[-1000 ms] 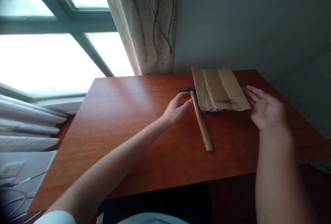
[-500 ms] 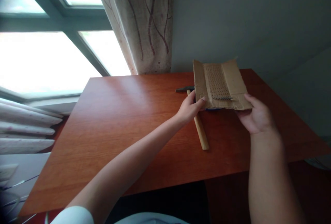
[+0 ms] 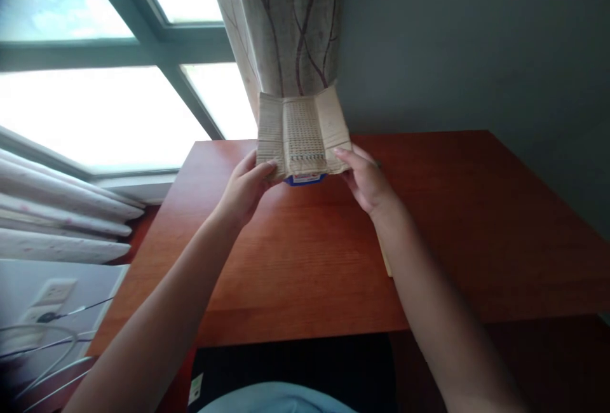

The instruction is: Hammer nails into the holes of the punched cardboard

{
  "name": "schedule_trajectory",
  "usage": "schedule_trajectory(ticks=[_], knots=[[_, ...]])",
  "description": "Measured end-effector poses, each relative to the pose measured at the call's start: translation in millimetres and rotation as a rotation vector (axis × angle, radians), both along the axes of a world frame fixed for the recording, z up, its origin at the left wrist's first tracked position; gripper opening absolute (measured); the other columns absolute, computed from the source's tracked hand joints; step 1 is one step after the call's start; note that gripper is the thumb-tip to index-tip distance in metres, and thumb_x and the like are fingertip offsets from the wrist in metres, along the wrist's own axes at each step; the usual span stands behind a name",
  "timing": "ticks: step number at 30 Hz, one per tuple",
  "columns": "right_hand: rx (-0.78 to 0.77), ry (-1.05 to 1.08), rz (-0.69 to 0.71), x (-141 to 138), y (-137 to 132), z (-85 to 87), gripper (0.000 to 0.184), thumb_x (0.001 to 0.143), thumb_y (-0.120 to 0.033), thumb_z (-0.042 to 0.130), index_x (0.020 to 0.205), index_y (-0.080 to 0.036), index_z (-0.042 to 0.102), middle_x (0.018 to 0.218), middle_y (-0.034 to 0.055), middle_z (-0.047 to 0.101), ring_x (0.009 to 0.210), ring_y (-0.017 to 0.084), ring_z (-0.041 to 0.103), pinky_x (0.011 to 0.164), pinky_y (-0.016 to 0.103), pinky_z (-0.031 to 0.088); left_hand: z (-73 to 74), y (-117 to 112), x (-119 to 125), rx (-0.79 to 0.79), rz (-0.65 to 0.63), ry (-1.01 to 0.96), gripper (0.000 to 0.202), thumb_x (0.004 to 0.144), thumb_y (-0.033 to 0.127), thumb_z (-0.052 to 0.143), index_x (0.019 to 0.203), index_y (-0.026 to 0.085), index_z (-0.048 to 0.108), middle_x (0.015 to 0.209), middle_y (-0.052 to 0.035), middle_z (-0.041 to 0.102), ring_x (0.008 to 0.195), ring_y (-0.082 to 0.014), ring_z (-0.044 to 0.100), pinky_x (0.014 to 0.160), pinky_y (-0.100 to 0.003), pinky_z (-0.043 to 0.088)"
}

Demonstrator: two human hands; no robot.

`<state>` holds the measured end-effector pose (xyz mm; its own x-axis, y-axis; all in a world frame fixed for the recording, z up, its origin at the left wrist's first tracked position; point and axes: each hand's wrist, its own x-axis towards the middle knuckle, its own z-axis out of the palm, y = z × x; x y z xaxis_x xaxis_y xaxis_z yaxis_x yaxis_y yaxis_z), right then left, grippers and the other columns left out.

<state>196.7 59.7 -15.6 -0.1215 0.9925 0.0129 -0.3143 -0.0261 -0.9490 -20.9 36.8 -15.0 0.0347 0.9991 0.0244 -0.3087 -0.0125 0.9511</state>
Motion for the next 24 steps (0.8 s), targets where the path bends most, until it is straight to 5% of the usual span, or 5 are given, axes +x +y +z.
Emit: schedule_trajectory(ticks=[5, 11, 19, 24], knots=[[-0.043, 0.033, 0.204, -69.3, 29.8, -13.1, 0.029, 0.081, -0.040, 0.067, 0.101, -0.020, 0.070, 0.099, 0.0042, 0.078, 0.104, 0.023, 0.069, 0.092, 0.035, 0.055, -7.0, -3.7, -60.6, -0.072, 0.173, 0.052, 0.034, 0.069, 0.026, 0.075, 0.101, 0.016, 0.068, 0.101, -0.0049, 0.071, 0.086, -0.0157, 0.064, 0.074, -0.026, 0.055], [-0.024, 0.071, 0.340, -111.6, 47.2, -27.1, 0.038, 0.083, -0.050, 0.063, 0.105, -0.020, 0.069, 0.099, 0.0054, 0.079, 0.107, 0.025, 0.069, 0.098, 0.040, 0.055, -19.0, 2.6, -95.9, -0.180, 0.313, 0.093, 0.037, 0.060, 0.026, 0.075, 0.095, 0.017, 0.067, 0.097, -0.0046, 0.069, 0.082, -0.0143, 0.062, 0.064, -0.020, 0.051], [-0.015, 0.049, 0.326, -127.9, 53.1, -33.2, 0.049, 0.085, -0.062, 0.059, 0.111, -0.021, 0.068, 0.107, 0.0063, 0.078, 0.113, 0.027, 0.067, 0.101, 0.043, 0.053, -25.8, 5.9, -108.6, -0.177, 0.341, 0.087, 0.035, 0.060, 0.025, 0.075, 0.092, 0.017, 0.066, 0.098, -0.0041, 0.067, 0.079, -0.0132, 0.061, 0.062, -0.019, 0.052], [-0.021, -0.089, 0.243, -97.4, 39.0, -35.4, 0.050, 0.087, -0.066, 0.053, 0.112, -0.025, 0.067, 0.119, 0.0062, 0.074, 0.108, 0.024, 0.069, 0.098, 0.041, 0.054, -30.4, 4.2, -114.7, -0.165, 0.325, 0.044, 0.038, 0.073, 0.039, 0.073, 0.103, 0.018, 0.066, 0.100, -0.0056, 0.068, 0.077, -0.0143, 0.063, 0.059, -0.020, 0.052]])
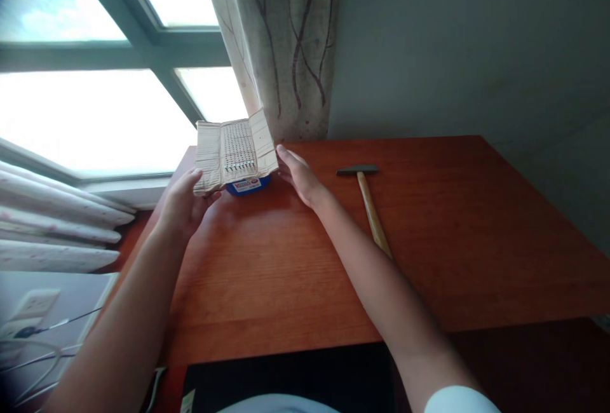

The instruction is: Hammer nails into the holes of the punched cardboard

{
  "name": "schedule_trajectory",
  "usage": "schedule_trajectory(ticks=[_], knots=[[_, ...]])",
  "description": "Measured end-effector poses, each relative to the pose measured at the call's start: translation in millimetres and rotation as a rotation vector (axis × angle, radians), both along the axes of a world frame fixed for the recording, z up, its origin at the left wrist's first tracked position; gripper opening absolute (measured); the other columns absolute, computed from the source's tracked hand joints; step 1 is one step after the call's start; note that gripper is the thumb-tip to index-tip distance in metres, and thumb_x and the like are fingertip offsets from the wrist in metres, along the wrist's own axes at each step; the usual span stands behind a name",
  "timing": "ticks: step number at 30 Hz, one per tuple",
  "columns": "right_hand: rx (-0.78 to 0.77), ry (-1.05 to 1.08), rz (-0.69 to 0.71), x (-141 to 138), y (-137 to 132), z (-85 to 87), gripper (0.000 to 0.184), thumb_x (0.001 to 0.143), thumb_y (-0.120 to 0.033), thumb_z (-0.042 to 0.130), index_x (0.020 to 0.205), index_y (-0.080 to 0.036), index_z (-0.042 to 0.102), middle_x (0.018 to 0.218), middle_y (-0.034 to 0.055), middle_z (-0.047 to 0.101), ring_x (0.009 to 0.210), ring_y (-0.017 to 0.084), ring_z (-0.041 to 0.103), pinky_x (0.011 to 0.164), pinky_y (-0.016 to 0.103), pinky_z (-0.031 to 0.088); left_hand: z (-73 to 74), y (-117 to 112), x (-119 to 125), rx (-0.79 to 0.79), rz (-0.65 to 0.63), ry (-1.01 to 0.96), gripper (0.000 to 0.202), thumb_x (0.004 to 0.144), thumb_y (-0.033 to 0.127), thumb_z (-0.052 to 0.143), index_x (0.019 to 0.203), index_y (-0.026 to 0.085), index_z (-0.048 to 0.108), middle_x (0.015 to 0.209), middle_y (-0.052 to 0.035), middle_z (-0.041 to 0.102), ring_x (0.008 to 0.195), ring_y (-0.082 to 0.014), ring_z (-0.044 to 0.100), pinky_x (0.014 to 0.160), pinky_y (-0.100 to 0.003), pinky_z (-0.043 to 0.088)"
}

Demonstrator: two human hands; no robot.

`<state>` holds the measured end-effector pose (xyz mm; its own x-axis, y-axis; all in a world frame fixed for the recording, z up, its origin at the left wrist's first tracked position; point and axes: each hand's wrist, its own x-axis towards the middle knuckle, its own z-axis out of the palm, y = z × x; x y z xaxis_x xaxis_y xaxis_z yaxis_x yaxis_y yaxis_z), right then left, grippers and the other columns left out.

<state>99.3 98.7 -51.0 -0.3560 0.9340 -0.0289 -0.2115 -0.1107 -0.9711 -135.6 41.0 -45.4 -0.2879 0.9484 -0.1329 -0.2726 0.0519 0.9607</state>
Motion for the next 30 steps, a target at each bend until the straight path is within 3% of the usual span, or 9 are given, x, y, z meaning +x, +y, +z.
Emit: schedule_trajectory(ticks=[3, 7, 10, 13, 18, 24, 27, 30], knots=[[0.173, -0.361, -0.246, 47.7, -15.0, -6.1, 0.038, 0.082, -0.052, 0.064, 0.107, -0.022, 0.067, 0.114, 0.0094, 0.073, 0.096, 0.024, 0.069, 0.090, 0.040, 0.055, -4.2, -3.4, -5.9, -0.034, 0.062, -0.028, 0.036, 0.078, 0.044, 0.069, 0.104, 0.018, 0.064, 0.102, -0.0060, 0.067, 0.072, -0.0133, 0.063, 0.055, -0.020, 0.049], [0.494, -0.987, -0.478, 122.3, -41.9, -15.2, 0.022, 0.086, -0.041, 0.060, 0.089, -0.021, 0.067, 0.089, 0.0099, 0.071, 0.077, 0.023, 0.064, 0.078, 0.039, 0.051, -11.9, -5.8, -15.8, -0.093, 0.227, -0.081, 0.030, 0.081, 0.043, 0.067, 0.098, 0.020, 0.062, 0.107, -0.0057, 0.063, 0.065, -0.0092, 0.058, 0.053, -0.020, 0.046], [0.450, -1.367, -0.501, 161.1, -67.0, -19.1, 0.029, 0.089, -0.046, 0.059, 0.099, -0.020, 0.065, 0.101, 0.0135, 0.071, 0.087, 0.028, 0.067, 0.073, 0.038, 0.047, -15.7, -5.1, -23.4, -0.100, 0.349, -0.092, 0.026, 0.076, 0.039, 0.069, 0.094, 0.021, 0.062, 0.112, -0.0057, 0.062, 0.070, -0.0090, 0.057, 0.058, -0.021, 0.047], [0.314, -1.605, -0.437, 175.9, -89.7, -21.3, 0.044, 0.093, -0.057, 0.053, 0.114, -0.019, 0.062, 0.111, 0.0159, 0.071, 0.095, 0.032, 0.069, 0.067, 0.037, 0.043, -15.1, -5.9, -28.3, -0.081, 0.437, -0.066, 0.027, 0.072, 0.036, 0.070, 0.094, 0.024, 0.060, 0.112, -0.0031, 0.062, 0.074, -0.0101, 0.057, 0.061, -0.022, 0.046], [0.174, -1.724, -0.357, 169.9, -104.2, -23.2, 0.049, 0.095, -0.061, 0.048, 0.116, -0.018, 0.061, 0.103, 0.0157, 0.075, 0.088, 0.033, 0.072, 0.059, 0.035, 0.035, -5.7, -16.5, -21.1, 0.028, 0.490, 0.022, 0.027, 0.070, 0.028, 0.069, 0.093, 0.024, 0.056, 0.096, 0.0004, 0.058, 0.068, -0.0091, 0.052, 0.057, -0.024, 0.039], [0.177, -1.613, -0.409, 165.2, -98.3, -28.1, 0.026, 0.089, -0.048, 0.058, 0.086, -0.022, 0.061, 0.081, 0.0094, 0.073, 0.068, 0.024, 0.065, 0.055, 0.034, 0.031, 8.9, -36.2, 6.7, 0.180, 0.554, 0.064, 0.025, 0.067, 0.015, 0.064, 0.091, 0.019, 0.059, 0.093, 0.0007, 0.058, 0.064, -0.0060, 0.049, 0.054, -0.021, 0.035], [0.230, -1.409, -0.446, 159.8, -110.1, -30.9, 0.023, 0.082, -0.045, 0.064, 0.076, -0.024, 0.056, 0.070, 0.0033, 0.068, 0.060, 0.020, 0.060, 0.056, 0.032, 0.036, 17.8, -55.0, 24.4, 0.288, 0.469, 0.207, 0.019, 0.073, 0.015, 0.065, 0.092, 0.020, 0.063, 0.083, 0.0021, 0.058, 0.063, -0.0071, 0.050, 0.057, -0.021, 0.038], [0.329, -1.248, -0.388, 140.9, -133.6, -30.1, 0.019, 0.080, -0.043, 0.064, 0.076, -0.026, 0.056, 0.069, 0.0016, 0.066, 0.062, 0.020, 0.060, 0.060, 0.033, 0.042, 27.3, -80.8, 47.0, 0.343, 0.320, 0.386, 0.013, 0.083, 0.017, 0.064, 0.095, 0.022, 0.066, 0.074, 0.0019, 0.057, 0.066, -0.0114, 0.053, 0.059, -0.024, 0.042]])
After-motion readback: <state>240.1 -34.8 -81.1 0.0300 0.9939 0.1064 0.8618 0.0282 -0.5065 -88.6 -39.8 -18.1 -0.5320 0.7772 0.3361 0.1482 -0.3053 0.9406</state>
